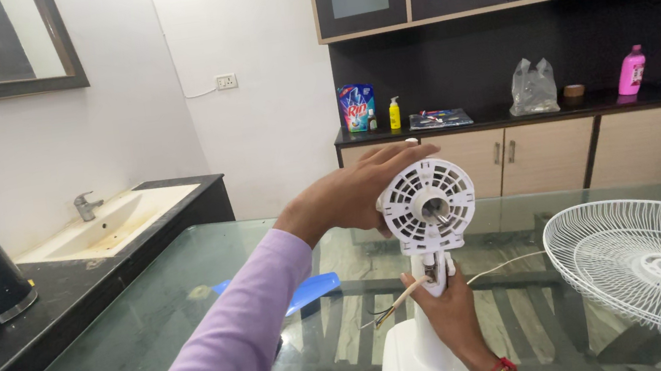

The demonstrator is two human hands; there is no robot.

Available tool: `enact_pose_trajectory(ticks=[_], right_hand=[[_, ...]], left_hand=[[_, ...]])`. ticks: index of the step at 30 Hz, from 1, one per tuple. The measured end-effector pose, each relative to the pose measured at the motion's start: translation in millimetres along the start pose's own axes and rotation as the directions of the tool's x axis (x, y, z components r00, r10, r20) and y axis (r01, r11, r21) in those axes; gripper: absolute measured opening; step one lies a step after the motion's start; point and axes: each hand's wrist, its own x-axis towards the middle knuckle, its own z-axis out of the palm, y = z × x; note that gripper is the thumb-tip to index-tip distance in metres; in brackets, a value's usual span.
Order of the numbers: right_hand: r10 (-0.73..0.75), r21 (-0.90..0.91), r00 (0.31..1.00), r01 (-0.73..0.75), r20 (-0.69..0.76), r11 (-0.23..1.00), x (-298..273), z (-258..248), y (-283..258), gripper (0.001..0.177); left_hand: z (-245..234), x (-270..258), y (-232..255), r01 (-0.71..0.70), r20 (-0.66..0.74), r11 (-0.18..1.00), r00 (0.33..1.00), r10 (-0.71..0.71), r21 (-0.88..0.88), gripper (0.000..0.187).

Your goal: The person uses a screwdriver to loosen and remove screws from the rear motor housing of a white table fan. They detach the housing, set it aside, and then repeatedly loosen and tighten the same screws without fully reassembling the fan.

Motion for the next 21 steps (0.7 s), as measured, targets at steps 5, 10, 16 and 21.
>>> enact_pose_trajectory(ticks=[5,10,16,21], right_hand=[[-0.002,-0.058,1.0,0.003,0.029,0.998,-2.1,-1.5,-7.4,0.046],[0.007,-0.076,1.0,-0.006,0.008,0.997,-2.7,7.8,-9.9,0.046],[0.054,-0.128,0.998,-0.055,-0.013,0.99,-7.8,20.8,-12.6,0.051],[0.094,-0.11,0.995,-0.091,0.027,0.99,-7.1,18.8,-10.7,0.057]], left_hand=[[5.3,-6.1,6.7,0.176,-0.016,0.979,0.984,-0.178,-0.104,0.15],[11.9,-30.1,13.3,0.071,-0.159,0.981,0.982,-0.1,-0.18,0.153],[25.6,-44.8,9.1,0.027,-0.285,0.972,0.954,-0.095,-0.234,0.133],[29.6,-45.1,6.7,0.02,-0.282,0.961,0.954,-0.101,-0.277,0.132]])
